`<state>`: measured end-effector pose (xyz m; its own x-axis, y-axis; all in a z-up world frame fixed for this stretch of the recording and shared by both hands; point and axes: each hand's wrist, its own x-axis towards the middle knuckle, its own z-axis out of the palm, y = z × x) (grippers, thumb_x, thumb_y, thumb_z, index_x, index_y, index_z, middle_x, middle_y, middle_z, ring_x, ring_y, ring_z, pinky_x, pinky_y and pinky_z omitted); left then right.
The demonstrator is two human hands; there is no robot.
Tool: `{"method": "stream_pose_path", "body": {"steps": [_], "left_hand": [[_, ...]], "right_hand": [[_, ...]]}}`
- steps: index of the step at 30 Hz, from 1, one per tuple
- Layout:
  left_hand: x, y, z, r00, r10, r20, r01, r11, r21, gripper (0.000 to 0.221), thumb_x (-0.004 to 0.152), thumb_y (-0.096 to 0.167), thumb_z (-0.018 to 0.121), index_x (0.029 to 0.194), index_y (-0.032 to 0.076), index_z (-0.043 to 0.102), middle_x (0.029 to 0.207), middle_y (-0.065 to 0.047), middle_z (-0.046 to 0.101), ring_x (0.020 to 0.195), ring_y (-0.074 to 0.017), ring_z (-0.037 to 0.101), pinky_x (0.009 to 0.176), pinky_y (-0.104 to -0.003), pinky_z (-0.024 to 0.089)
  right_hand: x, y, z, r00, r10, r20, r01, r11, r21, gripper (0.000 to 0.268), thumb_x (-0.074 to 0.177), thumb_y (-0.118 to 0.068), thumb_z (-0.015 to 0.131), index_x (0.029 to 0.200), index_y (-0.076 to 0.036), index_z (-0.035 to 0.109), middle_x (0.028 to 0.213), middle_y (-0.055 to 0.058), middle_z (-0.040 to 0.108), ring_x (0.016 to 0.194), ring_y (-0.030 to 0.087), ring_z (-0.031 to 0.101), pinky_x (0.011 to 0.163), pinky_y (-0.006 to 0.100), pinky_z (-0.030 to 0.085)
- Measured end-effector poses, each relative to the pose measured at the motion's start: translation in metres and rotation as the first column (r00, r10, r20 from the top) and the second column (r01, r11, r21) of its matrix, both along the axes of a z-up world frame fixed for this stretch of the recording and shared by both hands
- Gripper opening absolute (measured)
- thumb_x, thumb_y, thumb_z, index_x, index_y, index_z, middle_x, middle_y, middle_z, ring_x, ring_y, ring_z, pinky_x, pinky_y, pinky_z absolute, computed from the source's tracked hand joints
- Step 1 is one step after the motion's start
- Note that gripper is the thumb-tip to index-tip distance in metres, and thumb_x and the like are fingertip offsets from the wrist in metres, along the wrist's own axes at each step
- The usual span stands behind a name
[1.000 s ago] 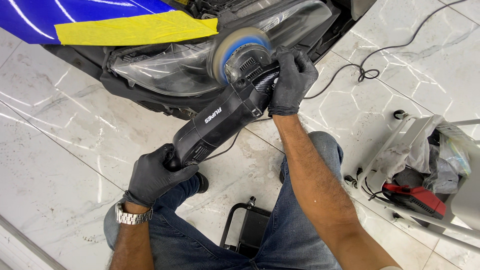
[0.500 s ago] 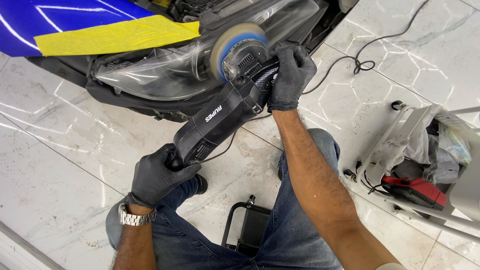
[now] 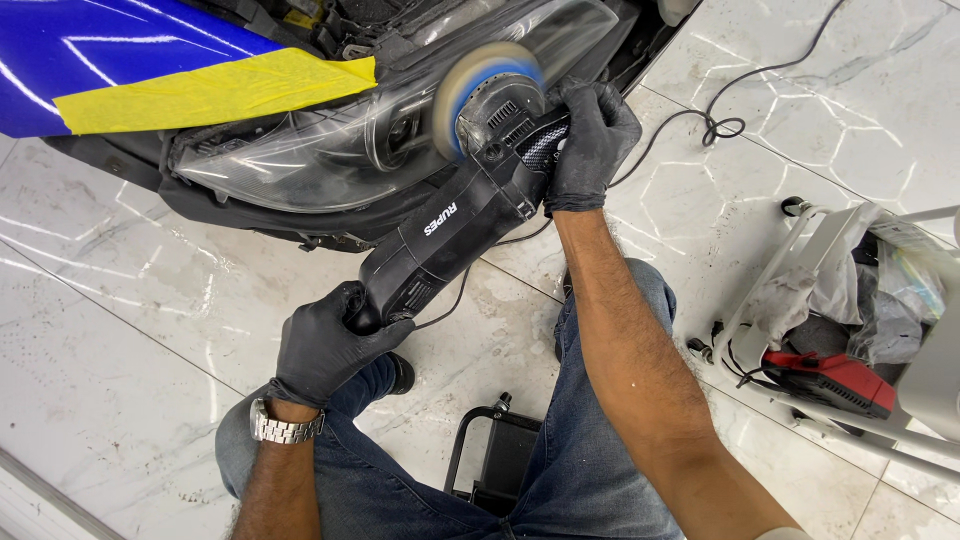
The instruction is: The person uses a dual-action polisher to buff the surface of a car headlight. They move the tool in overlapping passes across the headlight lens while the adjacent body panel is masked with tape.
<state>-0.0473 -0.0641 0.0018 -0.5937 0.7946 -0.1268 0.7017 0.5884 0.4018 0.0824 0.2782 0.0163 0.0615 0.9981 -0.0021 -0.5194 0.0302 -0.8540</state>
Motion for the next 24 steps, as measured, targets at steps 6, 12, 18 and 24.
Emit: {"method": "stream_pose_path", "body": {"steps": [6, 12, 18, 24], "left_hand": [[-0.004, -0.004, 0.001, 1.000, 0.022, 0.018, -0.021, 0.999, -0.033, 0.066, 0.070, 0.081, 0.087, 0.085, 0.021, 0.065, 0.068, -0.002, 0.074, 0.070, -0.0347, 0.075, 0.065, -0.049, 0.055], [-0.012, -0.027, -0.007, 1.000, -0.004, 0.001, 0.004, 0.998, 0.069, 0.067, 0.069, 0.075, 0.092, 0.080, 0.017, 0.061, 0.063, -0.002, 0.069, 0.060, -0.0295, 0.068, 0.058, -0.047, 0.051], [-0.010, -0.028, -0.003, 1.000, 0.010, 0.004, -0.010, 0.997, 0.072, 0.071, 0.067, 0.074, 0.094, 0.076, 0.016, 0.055, 0.060, -0.001, 0.062, 0.055, -0.0282, 0.058, 0.057, -0.046, 0.048], [0.010, -0.001, 0.013, 0.998, 0.066, -0.025, -0.066, 0.998, 0.002, 0.066, 0.066, 0.076, 0.093, 0.077, 0.020, 0.061, 0.063, -0.002, 0.069, 0.064, -0.0346, 0.069, 0.062, -0.049, 0.054]], "right_hand": [[-0.003, 0.001, -0.011, 1.000, -0.003, -0.018, 0.003, 1.000, 0.008, 0.017, 0.079, -0.007, 0.076, 0.064, -0.010, 0.069, 0.062, -0.002, 0.058, 0.062, 0.012, 0.054, 0.060, 0.030, 0.045], [-0.010, -0.024, 0.002, 0.999, 0.014, 0.051, -0.018, 0.997, 0.069, 0.013, 0.080, -0.007, 0.073, 0.068, -0.008, 0.073, 0.066, 0.002, 0.068, 0.067, 0.014, 0.062, 0.067, 0.031, 0.051], [-0.012, -0.026, 0.003, 0.998, 0.030, 0.059, -0.033, 0.998, 0.046, 0.014, 0.081, -0.009, 0.071, 0.068, -0.007, 0.075, 0.064, 0.001, 0.066, 0.064, 0.013, 0.058, 0.064, 0.031, 0.049], [0.000, -0.003, 0.013, 0.999, 0.027, 0.023, -0.027, 1.000, 0.005, 0.022, 0.080, -0.008, 0.074, 0.060, -0.009, 0.066, 0.058, 0.001, 0.061, 0.057, 0.012, 0.054, 0.056, 0.030, 0.045]]}}
